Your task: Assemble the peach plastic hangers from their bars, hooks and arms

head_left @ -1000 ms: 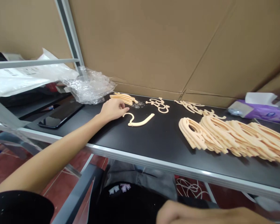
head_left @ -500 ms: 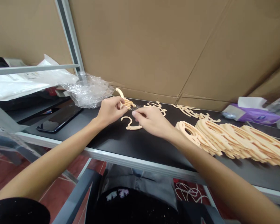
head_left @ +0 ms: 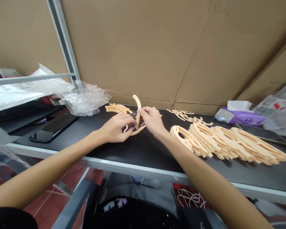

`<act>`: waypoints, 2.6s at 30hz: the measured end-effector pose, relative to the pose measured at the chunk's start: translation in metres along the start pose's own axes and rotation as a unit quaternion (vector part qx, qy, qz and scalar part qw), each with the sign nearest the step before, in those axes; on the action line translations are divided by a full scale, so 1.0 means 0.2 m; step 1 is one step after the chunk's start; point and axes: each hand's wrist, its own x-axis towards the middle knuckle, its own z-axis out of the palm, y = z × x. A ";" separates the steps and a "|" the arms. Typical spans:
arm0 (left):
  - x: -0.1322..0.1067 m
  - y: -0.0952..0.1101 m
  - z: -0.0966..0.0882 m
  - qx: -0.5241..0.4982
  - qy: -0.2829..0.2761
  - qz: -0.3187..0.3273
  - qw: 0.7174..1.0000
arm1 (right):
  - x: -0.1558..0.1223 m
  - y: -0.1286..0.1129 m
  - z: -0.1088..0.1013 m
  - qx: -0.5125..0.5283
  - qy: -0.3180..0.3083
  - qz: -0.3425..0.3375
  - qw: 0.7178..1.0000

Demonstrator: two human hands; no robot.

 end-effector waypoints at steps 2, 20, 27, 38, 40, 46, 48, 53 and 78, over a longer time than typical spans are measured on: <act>-0.04 -0.05 -0.04 0.003 -0.049 -0.009 0.999 | 0.01 -0.01 -0.01 0.039 -0.005 0.044 0.998; -0.13 0.17 -0.12 -0.034 -0.163 -0.022 0.986 | -0.01 -0.07 -0.04 0.258 -0.015 0.112 0.959; -0.07 0.21 -0.14 -0.066 -0.243 -0.115 0.961 | -0.01 -0.03 -0.01 0.131 -0.069 0.107 0.983; -0.09 0.11 -0.03 -0.130 -0.175 -0.041 0.975 | 0.00 0.04 0.03 -0.004 -0.098 0.108 0.989; -0.08 0.10 -0.02 -0.154 -0.173 -0.058 0.971 | 0.01 0.05 0.01 -0.010 -0.073 0.088 0.993; -0.06 0.06 -0.01 -0.183 -0.204 -0.071 0.959 | 0.01 0.01 -0.02 0.046 -0.044 0.071 0.995; -0.05 0.05 -0.02 -0.187 -0.218 -0.060 0.956 | 0.01 0.00 -0.02 0.061 -0.051 0.077 0.994; -0.05 0.06 -0.02 -0.188 -0.222 -0.044 0.956 | 0.01 -0.01 -0.01 0.067 -0.054 0.092 0.992; -0.04 -0.09 0.06 -0.110 -0.032 -0.162 0.980 | 0.00 0.03 -0.10 -0.158 -0.252 0.080 0.951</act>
